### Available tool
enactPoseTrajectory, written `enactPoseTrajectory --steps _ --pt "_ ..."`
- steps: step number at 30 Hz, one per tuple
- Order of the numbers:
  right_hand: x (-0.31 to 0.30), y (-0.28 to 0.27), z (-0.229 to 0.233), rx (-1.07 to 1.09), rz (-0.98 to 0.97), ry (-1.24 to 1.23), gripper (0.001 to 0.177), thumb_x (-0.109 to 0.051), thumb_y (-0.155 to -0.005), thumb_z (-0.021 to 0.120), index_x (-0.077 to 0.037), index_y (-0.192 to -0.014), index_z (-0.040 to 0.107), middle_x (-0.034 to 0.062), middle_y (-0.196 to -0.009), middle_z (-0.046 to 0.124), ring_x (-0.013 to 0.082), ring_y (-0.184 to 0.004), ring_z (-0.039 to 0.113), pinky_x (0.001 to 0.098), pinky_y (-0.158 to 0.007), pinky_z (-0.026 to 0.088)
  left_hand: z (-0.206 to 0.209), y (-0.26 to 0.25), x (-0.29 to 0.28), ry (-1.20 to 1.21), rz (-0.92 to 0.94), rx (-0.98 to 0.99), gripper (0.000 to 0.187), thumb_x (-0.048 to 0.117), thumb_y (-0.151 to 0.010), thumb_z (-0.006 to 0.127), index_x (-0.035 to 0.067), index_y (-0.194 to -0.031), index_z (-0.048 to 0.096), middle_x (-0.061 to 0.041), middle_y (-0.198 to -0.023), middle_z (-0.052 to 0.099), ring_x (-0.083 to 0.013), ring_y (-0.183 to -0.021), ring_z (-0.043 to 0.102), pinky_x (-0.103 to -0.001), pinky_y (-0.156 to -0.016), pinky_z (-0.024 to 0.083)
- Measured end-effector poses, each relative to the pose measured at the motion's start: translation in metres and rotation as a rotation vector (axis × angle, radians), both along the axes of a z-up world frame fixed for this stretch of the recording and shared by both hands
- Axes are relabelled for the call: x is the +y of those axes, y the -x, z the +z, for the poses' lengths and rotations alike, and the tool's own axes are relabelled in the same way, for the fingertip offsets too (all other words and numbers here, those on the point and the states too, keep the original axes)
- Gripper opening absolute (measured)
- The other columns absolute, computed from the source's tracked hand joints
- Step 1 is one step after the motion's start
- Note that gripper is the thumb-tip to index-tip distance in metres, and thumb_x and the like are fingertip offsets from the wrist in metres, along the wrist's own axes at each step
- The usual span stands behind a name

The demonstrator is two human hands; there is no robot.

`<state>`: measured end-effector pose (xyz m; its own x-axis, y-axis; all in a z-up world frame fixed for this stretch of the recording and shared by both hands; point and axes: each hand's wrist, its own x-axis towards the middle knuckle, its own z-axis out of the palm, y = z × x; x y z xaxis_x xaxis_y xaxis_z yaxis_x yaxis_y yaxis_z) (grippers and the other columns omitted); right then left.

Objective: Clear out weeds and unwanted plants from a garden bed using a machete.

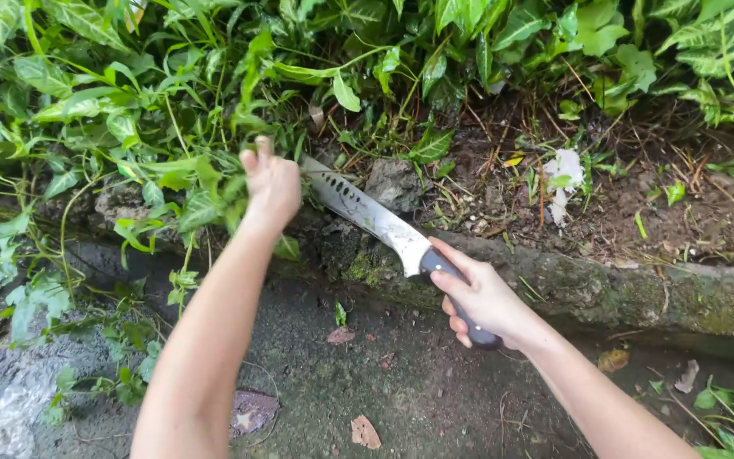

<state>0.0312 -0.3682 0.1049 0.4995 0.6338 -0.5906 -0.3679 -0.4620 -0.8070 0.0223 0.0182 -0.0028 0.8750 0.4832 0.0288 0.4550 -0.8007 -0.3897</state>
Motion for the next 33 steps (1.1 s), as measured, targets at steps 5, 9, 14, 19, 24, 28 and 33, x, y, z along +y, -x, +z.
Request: enactPoseTrajectory --steps 5,9,14,19,24,28,33 --pt "-0.011 -0.012 0.023 -0.03 0.044 0.101 0.066 -0.023 -0.099 0.054 -0.035 -0.159 0.031 0.0043 -0.058 0.049 0.0125 -0.039 0.047 0.0338 -0.035 0.044 -0.006 0.01 0.022 0.101 0.007 -0.061 0.019 0.007 -0.078 0.069 0.005 -0.092 0.082 -0.02 -0.104 0.076 -0.0391 -0.136 0.041 -0.051 -0.095 0.031" --pt "0.008 -0.009 0.002 0.097 -0.047 0.033 0.063 -0.024 -0.099 0.056 -0.036 -0.157 0.036 0.0028 -0.059 0.048 0.0118 -0.039 0.044 0.0337 -0.034 0.042 0.005 0.0 -0.004 0.03 0.02 0.021 0.022 0.015 -0.071 0.073 0.009 -0.091 0.081 -0.017 -0.103 0.075 -0.0408 -0.138 0.035 -0.054 -0.089 0.029" --pt "0.013 -0.003 -0.018 0.146 -0.049 -0.029 0.065 -0.023 -0.098 0.055 -0.036 -0.159 0.035 0.0032 -0.061 0.047 0.011 -0.04 0.045 0.0321 -0.036 0.043 0.025 0.02 0.019 -0.017 0.046 -0.015 0.019 0.017 -0.071 0.075 0.01 -0.087 0.082 -0.018 -0.096 0.075 -0.0379 -0.125 0.042 -0.051 -0.084 0.029" --pt "-0.003 0.006 0.001 0.152 -0.046 0.007 0.064 -0.026 -0.099 0.056 -0.034 -0.158 0.033 0.0043 -0.06 0.049 0.0123 -0.039 0.045 0.0333 -0.034 0.042 0.084 0.07 0.036 0.065 -0.158 -0.568 0.019 0.024 -0.091 0.076 0.008 -0.082 0.08 -0.012 -0.092 0.074 -0.0347 -0.122 0.048 -0.05 -0.092 0.029" --pt "-0.037 0.036 -0.029 0.035 -0.167 -0.034 0.066 -0.021 -0.097 0.059 -0.029 -0.159 0.037 0.006 -0.058 0.047 0.0152 -0.037 0.045 0.0339 -0.032 0.04 0.103 0.095 -0.005 0.125 -0.236 -0.712 0.013 0.023 -0.089 0.076 0.012 -0.083 0.079 -0.006 -0.088 0.072 -0.032 -0.115 0.048 -0.051 -0.09 0.028" --pt "-0.095 0.042 -0.038 0.04 -0.318 -0.091 0.071 -0.019 -0.095 0.057 -0.031 -0.163 0.038 0.0073 -0.058 0.05 0.0152 -0.037 0.045 0.0345 -0.031 0.039 0.101 0.075 -0.043 0.161 -0.313 -0.756 0.011 0.022 -0.09 0.076 0.012 -0.087 0.078 -0.004 -0.09 0.072 -0.0305 -0.117 0.049 -0.049 -0.093 0.028" --pt "-0.133 0.04 -0.044 -0.024 -0.658 -0.166 0.067 -0.02 -0.094 0.053 -0.028 -0.158 0.035 0.0105 -0.059 0.052 0.0173 -0.036 0.045 0.0354 -0.031 0.039 0.092 0.012 -0.113 0.309 -0.466 -0.762 0.013 0.023 -0.084 0.075 0.011 -0.083 0.078 -0.004 -0.089 0.071 -0.0296 -0.115 0.05 -0.05 -0.092 0.029"
